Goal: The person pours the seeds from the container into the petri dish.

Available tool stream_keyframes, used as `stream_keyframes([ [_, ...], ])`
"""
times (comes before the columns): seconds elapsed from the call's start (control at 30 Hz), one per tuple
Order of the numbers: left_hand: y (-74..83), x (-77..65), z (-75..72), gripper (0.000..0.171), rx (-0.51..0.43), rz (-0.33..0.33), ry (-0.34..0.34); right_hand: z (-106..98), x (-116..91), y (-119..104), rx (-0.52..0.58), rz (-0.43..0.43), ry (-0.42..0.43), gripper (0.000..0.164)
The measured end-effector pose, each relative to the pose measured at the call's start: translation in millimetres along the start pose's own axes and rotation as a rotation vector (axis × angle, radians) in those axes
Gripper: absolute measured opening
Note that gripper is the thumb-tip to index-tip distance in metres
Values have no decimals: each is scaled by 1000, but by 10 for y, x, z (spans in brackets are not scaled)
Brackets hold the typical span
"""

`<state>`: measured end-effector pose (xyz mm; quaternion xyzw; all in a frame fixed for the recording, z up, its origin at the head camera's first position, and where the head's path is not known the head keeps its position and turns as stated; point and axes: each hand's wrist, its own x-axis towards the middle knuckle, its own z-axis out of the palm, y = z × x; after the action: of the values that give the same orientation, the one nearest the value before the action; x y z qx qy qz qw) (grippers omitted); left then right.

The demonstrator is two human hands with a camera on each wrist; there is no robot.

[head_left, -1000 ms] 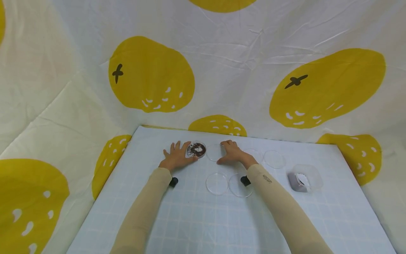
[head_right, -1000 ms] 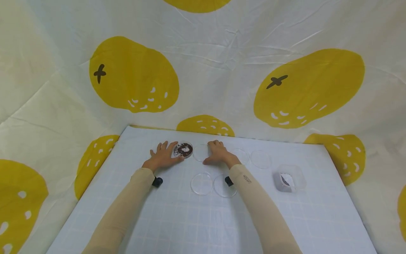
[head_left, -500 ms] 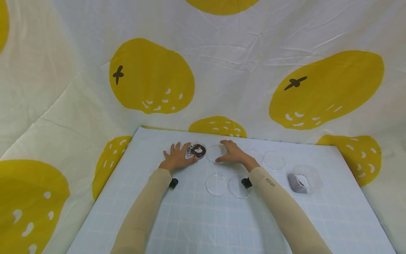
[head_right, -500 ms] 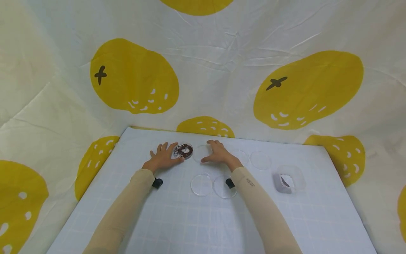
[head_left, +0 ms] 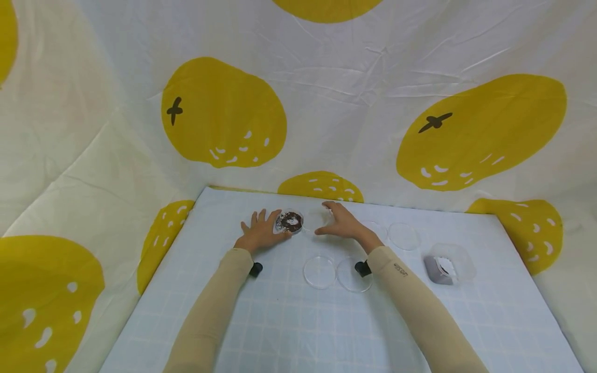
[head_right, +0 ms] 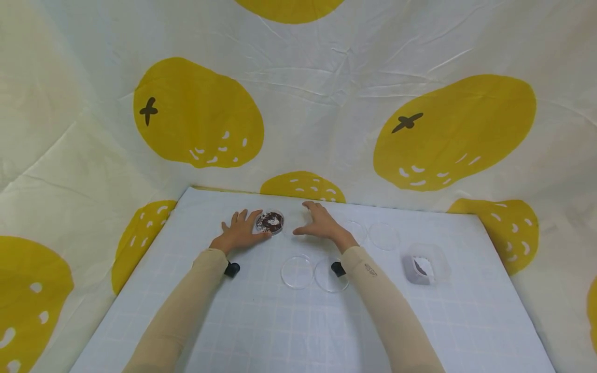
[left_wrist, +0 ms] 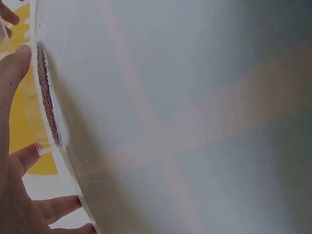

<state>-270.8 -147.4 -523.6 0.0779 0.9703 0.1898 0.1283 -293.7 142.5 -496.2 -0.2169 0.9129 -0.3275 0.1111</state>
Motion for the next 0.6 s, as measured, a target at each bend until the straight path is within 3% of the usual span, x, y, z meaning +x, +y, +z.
stream_keyframes([
  [0.37,13,-8,-7,93,-6,-4,3,-27,-16,-43,-31,38,37,97],
  [0.6,-12,15,14,96,5,2,2,-3,22,-22,-49,18,18,98],
])
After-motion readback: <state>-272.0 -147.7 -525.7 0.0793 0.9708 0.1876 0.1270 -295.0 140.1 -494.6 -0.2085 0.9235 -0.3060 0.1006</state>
